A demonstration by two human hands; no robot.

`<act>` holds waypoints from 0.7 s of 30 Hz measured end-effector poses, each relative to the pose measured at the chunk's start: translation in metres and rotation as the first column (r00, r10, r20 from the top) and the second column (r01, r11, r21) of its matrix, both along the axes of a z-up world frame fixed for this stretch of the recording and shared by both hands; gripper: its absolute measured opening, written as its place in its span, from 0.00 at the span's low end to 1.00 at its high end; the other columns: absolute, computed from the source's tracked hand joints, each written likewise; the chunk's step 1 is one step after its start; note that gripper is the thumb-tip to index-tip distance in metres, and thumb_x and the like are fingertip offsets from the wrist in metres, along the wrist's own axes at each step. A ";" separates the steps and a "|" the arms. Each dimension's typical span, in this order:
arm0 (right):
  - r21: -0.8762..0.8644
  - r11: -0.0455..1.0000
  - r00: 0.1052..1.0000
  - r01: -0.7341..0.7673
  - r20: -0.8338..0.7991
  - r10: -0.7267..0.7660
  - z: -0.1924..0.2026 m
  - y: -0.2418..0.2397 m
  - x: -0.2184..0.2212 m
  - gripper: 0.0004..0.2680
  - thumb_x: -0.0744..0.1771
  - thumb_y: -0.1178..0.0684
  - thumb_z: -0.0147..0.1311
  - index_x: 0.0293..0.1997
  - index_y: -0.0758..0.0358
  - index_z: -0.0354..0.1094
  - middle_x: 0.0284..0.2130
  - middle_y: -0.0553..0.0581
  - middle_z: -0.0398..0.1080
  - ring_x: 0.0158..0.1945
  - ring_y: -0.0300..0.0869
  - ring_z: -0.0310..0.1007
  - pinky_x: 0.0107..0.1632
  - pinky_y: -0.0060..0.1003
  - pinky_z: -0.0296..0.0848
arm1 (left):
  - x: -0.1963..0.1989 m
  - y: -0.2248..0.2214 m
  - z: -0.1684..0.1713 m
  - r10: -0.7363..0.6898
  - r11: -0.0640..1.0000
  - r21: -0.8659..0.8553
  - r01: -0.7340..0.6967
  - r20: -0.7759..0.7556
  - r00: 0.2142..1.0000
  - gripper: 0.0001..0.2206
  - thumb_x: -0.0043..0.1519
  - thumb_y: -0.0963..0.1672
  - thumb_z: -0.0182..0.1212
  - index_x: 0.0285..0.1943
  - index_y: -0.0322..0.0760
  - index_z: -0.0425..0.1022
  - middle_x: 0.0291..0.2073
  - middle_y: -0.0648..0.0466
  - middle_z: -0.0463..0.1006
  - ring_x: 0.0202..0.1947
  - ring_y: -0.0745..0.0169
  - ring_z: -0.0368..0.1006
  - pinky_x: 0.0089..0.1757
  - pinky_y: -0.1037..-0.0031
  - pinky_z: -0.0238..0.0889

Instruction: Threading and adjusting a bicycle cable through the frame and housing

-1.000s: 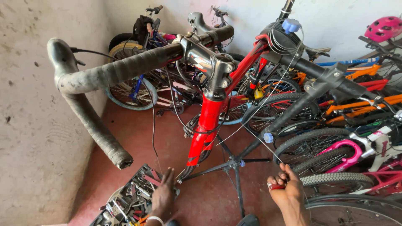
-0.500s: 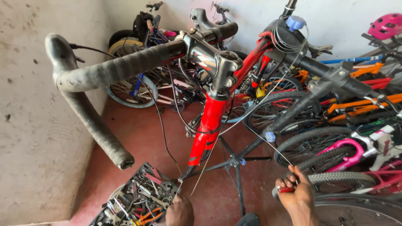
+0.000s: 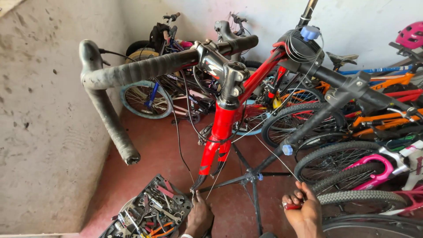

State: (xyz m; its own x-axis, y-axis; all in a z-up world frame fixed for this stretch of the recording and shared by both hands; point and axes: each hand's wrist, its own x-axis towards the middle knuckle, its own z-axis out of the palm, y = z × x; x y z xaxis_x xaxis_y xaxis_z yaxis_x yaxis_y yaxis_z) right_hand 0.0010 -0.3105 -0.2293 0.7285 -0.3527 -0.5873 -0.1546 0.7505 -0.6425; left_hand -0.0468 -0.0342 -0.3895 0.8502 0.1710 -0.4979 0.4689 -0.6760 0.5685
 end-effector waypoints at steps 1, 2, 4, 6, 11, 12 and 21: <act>0.002 1.000 1.000 0.003 0.005 -0.003 -0.007 -0.005 -0.002 0.03 0.67 0.50 0.44 0.40 0.53 0.61 0.16 0.40 0.51 0.18 0.28 0.44 0.26 0.27 0.49 | 0.002 0.002 -0.004 -0.003 1.000 0.002 0.003 0.005 1.000 0.35 0.60 0.48 0.49 0.69 0.27 0.33 0.56 0.36 0.57 0.46 0.40 0.72 0.45 0.57 0.67; 0.012 1.000 1.000 0.003 0.004 -0.003 -0.013 -0.011 -0.003 0.03 0.67 0.50 0.45 0.39 0.53 0.61 0.16 0.40 0.51 0.17 0.28 0.45 0.25 0.27 0.50 | 0.005 0.004 -0.009 0.081 0.996 -0.038 -0.081 0.018 0.997 0.33 0.59 0.48 0.49 0.67 0.29 0.36 0.55 0.36 0.59 0.45 0.38 0.71 0.44 0.56 0.67; 0.016 1.000 1.000 0.009 0.000 -0.009 -0.024 -0.025 -0.006 0.04 0.67 0.49 0.45 0.38 0.53 0.61 0.16 0.40 0.52 0.17 0.29 0.46 0.24 0.27 0.50 | 0.016 0.003 -0.024 0.159 0.984 -0.085 -0.157 0.025 0.987 0.31 0.58 0.47 0.50 0.65 0.30 0.39 0.54 0.35 0.60 0.45 0.36 0.71 0.44 0.54 0.66; 0.006 1.000 0.999 0.019 -0.028 -0.018 -0.037 -0.035 -0.011 0.03 0.67 0.49 0.46 0.37 0.52 0.63 0.16 0.40 0.52 0.16 0.29 0.46 0.24 0.28 0.50 | 0.025 0.005 -0.048 0.185 0.973 -0.150 -0.177 0.040 0.982 0.21 0.59 0.48 0.50 0.56 0.32 0.53 0.43 0.39 0.72 0.43 0.39 0.72 0.44 0.57 0.65; 0.001 1.000 0.999 0.011 -0.049 -0.011 -0.055 -0.039 -0.013 0.04 0.67 0.49 0.44 0.38 0.52 0.63 0.16 0.39 0.52 0.17 0.28 0.46 0.24 0.28 0.50 | 0.044 -0.022 -0.068 0.166 0.949 -0.282 -0.139 0.072 0.984 0.30 0.59 0.49 0.52 0.67 0.39 0.44 0.57 0.40 0.59 0.53 0.41 0.65 0.52 0.59 0.61; -0.005 1.000 0.998 0.010 -0.058 -0.010 -0.058 -0.040 -0.014 0.04 0.67 0.49 0.45 0.39 0.52 0.63 0.17 0.39 0.52 0.18 0.28 0.46 0.24 0.28 0.51 | 0.045 -0.026 -0.068 0.213 0.923 -0.349 -0.165 0.104 0.972 0.25 0.59 0.48 0.52 0.64 0.39 0.53 0.56 0.43 0.60 0.53 0.43 0.65 0.52 0.60 0.60; -0.011 1.000 1.000 -0.024 -0.020 0.024 -0.057 -0.053 -0.016 0.05 0.67 0.46 0.45 0.37 0.50 0.62 0.14 0.37 0.51 0.15 0.27 0.45 0.22 0.26 0.49 | 0.030 0.028 -0.008 0.097 0.995 0.010 -0.097 -0.023 0.995 0.17 0.57 0.51 0.52 0.51 0.41 0.66 0.50 0.44 0.65 0.44 0.41 0.71 0.44 0.57 0.66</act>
